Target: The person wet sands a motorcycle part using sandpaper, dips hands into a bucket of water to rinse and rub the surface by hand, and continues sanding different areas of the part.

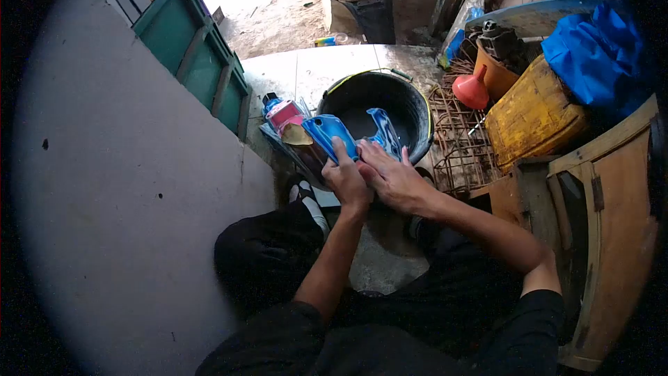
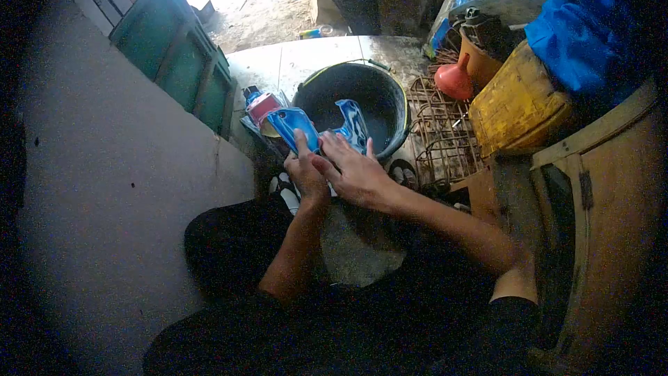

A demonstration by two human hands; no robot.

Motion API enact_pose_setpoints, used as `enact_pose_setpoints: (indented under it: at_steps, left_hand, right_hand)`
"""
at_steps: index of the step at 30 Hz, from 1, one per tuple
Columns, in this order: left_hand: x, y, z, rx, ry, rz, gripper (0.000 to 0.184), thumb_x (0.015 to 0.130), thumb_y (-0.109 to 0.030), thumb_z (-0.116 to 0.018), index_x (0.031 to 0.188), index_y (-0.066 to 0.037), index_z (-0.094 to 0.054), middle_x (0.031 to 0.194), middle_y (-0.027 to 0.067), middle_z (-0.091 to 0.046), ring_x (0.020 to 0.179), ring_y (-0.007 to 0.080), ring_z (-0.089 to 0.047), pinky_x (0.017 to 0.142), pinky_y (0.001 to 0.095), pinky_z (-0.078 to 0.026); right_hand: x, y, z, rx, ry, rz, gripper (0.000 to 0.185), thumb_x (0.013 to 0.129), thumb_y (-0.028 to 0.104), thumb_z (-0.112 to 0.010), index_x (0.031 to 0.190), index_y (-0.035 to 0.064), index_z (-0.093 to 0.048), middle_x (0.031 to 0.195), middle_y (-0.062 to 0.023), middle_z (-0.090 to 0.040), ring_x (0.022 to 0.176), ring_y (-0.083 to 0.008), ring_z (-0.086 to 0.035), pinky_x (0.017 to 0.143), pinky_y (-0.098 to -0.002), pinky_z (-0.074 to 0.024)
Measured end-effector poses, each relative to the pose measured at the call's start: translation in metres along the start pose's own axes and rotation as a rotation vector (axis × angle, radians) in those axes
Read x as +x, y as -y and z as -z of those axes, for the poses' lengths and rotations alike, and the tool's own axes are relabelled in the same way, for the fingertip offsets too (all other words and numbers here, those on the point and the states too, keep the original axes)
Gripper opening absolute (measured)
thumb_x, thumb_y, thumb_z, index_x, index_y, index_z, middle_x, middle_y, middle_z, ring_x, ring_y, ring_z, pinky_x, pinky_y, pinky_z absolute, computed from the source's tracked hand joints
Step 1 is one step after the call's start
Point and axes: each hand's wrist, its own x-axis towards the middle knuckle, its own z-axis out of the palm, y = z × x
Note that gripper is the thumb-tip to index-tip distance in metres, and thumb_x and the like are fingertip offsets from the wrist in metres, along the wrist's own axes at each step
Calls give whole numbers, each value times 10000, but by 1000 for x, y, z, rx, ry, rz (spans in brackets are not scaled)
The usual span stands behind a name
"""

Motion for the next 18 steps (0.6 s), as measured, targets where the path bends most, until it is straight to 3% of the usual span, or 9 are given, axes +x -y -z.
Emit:
enact_pose_setpoints:
  at_steps: [4, 7, 8, 9, 12, 18]
  left_hand:
    - [-8, 6, -3, 65, 51, -68, 512, 1002, -401, -474, 741, 17, -612, 689, 31, -601, 618, 111, -507, 599, 279, -417]
    - [-1, 4, 1, -9, 96, 15, 490, 1002, -392, -479, 754, 5, -624, 683, 26, -595, 630, 97, -511, 601, 262, -411]
    - [3, 0, 5, 42, 66, 61, 463, 1002, -380, -489, 870, 25, -670, 794, 56, -652, 717, 99, -573, 656, 251, -445]
    - [4, -1, 5, 52, 66, 68, 463, 1002, -380, -489, 870, 25, -670, 794, 56, -652, 717, 99, -573, 656, 251, -445]
    - [6, -2, 3, -129, 77, -33, 487, 1003, -378, -493, 1105, 70, -656, 1040, 114, -688, 878, 128, -641, 785, 256, -492]
    - [-2, -34, 13, 61, 3, -38, 480, 999, -398, -502, 960, 49, -671, 785, 27, -641, 658, 81, -538, 613, 240, -429]
  right_hand:
    - [11, -15, -3, -29, -33, -59, 790, 970, 633, -201, 1486, 39, -277, 1557, -155, -258, 1460, -303, -187, 1113, -666, -13]
    - [1, -12, -4, -95, -39, -24, 797, 963, 645, -203, 1492, 52, -269, 1566, -144, -240, 1463, -291, -181, 1115, -664, -9]
    - [-3, -9, -4, -131, -40, 24, 805, 958, 655, -199, 1494, 58, -266, 1570, -138, -231, 1465, -283, -177, 1117, -662, -4]
    - [-4, -7, -4, -122, -36, 17, 805, 958, 655, -199, 1494, 58, -266, 1570, -138, -231, 1465, -283, -177, 1117, -662, -4]
    - [7, -12, -1, -162, -54, -8, 812, 949, 666, -212, 1503, 73, -248, 1572, -117, -235, 1467, -239, -175, 1121, -657, 16]
    - [0, -14, -5, -294, -184, 171, 797, 947, 652, -280, 1486, 65, -297, 1555, -113, -285, 1460, -255, -207, 1121, -660, -24]
